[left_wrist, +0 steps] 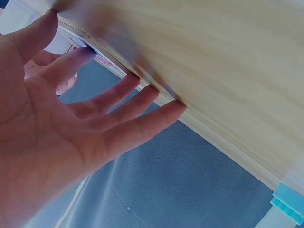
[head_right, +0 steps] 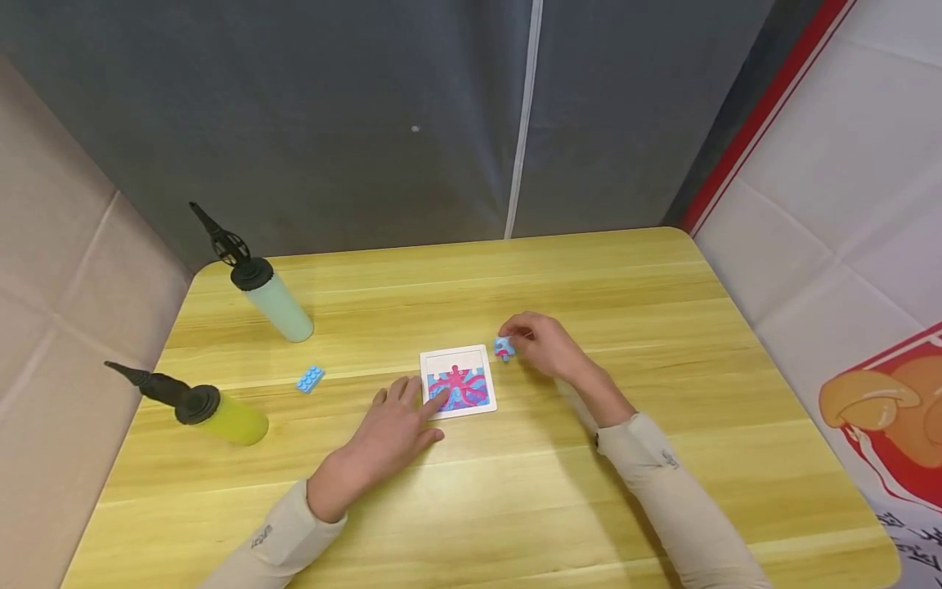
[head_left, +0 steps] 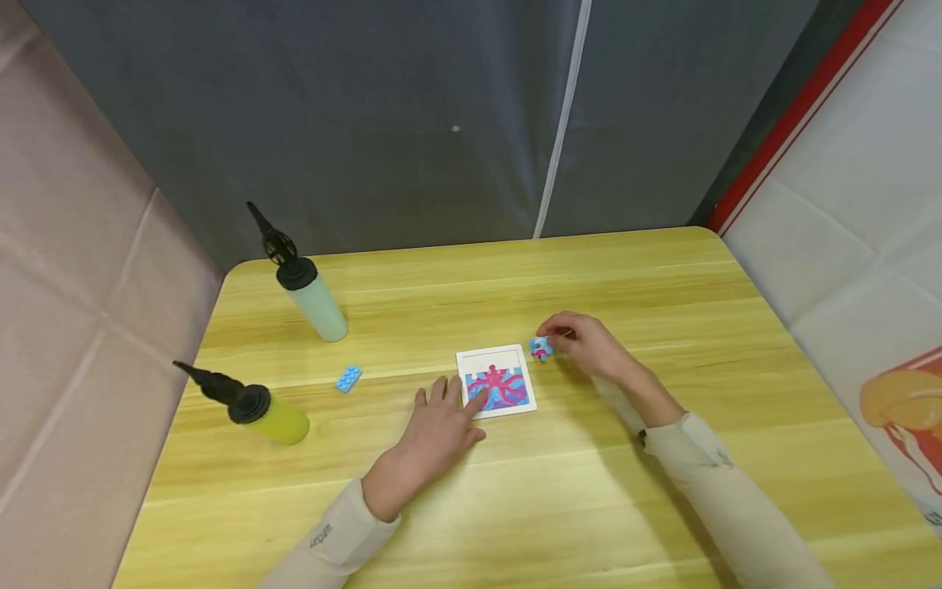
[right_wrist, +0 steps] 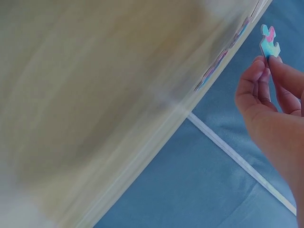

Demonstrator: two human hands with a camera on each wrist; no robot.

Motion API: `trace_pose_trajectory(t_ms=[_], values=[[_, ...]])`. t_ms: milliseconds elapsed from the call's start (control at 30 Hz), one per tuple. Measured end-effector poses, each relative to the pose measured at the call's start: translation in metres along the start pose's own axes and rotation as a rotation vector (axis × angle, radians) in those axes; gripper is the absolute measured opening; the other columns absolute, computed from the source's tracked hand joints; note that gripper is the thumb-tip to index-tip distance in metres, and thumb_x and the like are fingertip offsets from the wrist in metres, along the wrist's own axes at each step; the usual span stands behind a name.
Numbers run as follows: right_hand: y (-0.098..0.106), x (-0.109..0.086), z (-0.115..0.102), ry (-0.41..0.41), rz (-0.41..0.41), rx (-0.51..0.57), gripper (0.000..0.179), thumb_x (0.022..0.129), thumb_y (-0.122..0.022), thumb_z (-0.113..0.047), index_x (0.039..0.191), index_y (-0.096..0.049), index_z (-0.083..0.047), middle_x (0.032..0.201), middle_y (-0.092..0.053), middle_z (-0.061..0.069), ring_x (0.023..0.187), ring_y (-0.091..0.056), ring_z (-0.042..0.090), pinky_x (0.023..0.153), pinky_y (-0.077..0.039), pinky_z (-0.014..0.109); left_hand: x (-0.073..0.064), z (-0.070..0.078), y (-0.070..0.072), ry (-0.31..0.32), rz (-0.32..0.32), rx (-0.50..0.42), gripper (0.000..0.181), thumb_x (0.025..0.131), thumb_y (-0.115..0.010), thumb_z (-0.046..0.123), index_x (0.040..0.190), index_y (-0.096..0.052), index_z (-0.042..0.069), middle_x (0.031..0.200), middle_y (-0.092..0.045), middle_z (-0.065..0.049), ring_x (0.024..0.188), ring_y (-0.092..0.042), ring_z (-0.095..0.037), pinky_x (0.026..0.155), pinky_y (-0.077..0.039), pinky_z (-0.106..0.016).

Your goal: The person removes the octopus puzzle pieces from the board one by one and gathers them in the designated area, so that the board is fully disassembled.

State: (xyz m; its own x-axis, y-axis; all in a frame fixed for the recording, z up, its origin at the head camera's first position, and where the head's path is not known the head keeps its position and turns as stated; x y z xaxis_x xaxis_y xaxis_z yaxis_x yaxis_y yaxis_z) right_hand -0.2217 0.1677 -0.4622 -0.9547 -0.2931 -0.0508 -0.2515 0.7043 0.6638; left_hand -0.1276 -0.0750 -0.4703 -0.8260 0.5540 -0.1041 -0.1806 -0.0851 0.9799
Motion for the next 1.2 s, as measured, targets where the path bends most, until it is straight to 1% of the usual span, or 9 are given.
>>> trace_pose_trajectory(t_ms=[200, 400, 633, 800, 867, 933, 1200], values=[[0.005, -0.001, 0.005, 0.000, 0.007, -0.006, 0.018, 0.102, -0.060, -0.003, 0.114, -0.073, -0.004, 0.114, -0.073, 0.015, 0.098, -0.065, 0.026, 0.088, -0.055, 0.039, 0.000, 0.000, 0.000, 0.001, -0.007, -0.002, 0.056, 0.100, -0.065, 0.043, 0.150, -0.055, 0.021, 0.139, -0.051, -0.024, 0.134, -0.048, -0.047, 0.104, -0.045, -0.068], [0.010, -0.002, 0.010, -0.007, 0.016, -0.018, 0.018, 0.102, -0.059, -0.002, 0.114, -0.073, -0.004, 0.114, -0.073, 0.015, 0.097, -0.066, 0.025, 0.086, -0.055, 0.033, -0.001, 0.000, 0.000, -0.005, 0.000, -0.006, 0.056, 0.100, -0.065, 0.043, 0.150, -0.056, 0.020, 0.139, -0.051, -0.025, 0.134, -0.048, -0.047, 0.103, -0.046, -0.068], [0.016, -0.005, 0.015, -0.004, 0.024, -0.024, 0.018, 0.102, -0.060, -0.002, 0.114, -0.073, -0.003, 0.114, -0.073, 0.015, 0.099, -0.067, 0.027, 0.088, -0.055, 0.037, -0.001, -0.001, 0.000, -0.006, -0.005, -0.005, 0.056, 0.100, -0.065, 0.043, 0.150, -0.055, 0.020, 0.141, -0.051, -0.025, 0.135, -0.048, -0.047, 0.104, -0.045, -0.068], [0.018, -0.007, 0.017, -0.013, 0.015, -0.015, 0.018, 0.102, -0.059, -0.002, 0.115, -0.073, -0.002, 0.114, -0.073, 0.017, 0.099, -0.068, 0.027, 0.083, -0.055, 0.028, 0.000, -0.001, 0.000, -0.007, -0.004, -0.002, 0.056, 0.100, -0.065, 0.043, 0.150, -0.055, 0.020, 0.141, -0.051, -0.025, 0.134, -0.048, -0.047, 0.104, -0.045, -0.068], [0.019, -0.007, 0.018, -0.018, 0.013, -0.011, 0.018, 0.102, -0.059, -0.002, 0.115, -0.073, -0.001, 0.114, -0.073, 0.017, 0.099, -0.068, 0.027, 0.082, -0.055, 0.027, 0.000, -0.001, 0.000, -0.008, 0.000, -0.001, 0.056, 0.100, -0.065, 0.043, 0.150, -0.055, 0.020, 0.141, -0.051, -0.025, 0.134, -0.048, -0.047, 0.104, -0.045, -0.068], [0.019, -0.007, 0.019, -0.022, 0.013, -0.007, 0.018, 0.102, -0.059, -0.002, 0.115, -0.072, -0.001, 0.114, -0.073, 0.018, 0.099, -0.068, 0.028, 0.082, -0.056, 0.028, 0.000, -0.001, 0.000, -0.008, 0.003, 0.000, 0.056, 0.100, -0.065, 0.043, 0.150, -0.055, 0.020, 0.140, -0.051, -0.025, 0.134, -0.048, -0.047, 0.103, -0.045, -0.068], [0.025, -0.011, 0.023, -0.040, 0.032, -0.026, 0.019, 0.103, -0.058, -0.002, 0.115, -0.073, -0.003, 0.117, -0.072, 0.017, 0.102, -0.067, 0.029, 0.089, -0.056, 0.039, -0.001, 0.000, 0.000, -0.008, 0.005, 0.000, 0.055, 0.100, -0.066, 0.043, 0.149, -0.056, 0.020, 0.139, -0.051, -0.024, 0.133, -0.048, -0.046, 0.103, -0.046, -0.067]])
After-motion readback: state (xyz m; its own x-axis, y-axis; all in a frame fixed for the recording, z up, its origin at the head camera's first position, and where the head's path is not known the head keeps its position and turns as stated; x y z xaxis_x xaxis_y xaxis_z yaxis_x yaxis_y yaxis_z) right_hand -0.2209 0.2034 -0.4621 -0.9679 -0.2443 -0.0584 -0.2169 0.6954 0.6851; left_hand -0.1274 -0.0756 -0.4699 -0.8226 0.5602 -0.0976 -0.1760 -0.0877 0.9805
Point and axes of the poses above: each hand's wrist, its own x-axis towards the middle knuckle, its own y-axis out of the back of the hand, z = x × y, the point moved 5 cm from there along x, towards the middle knuckle
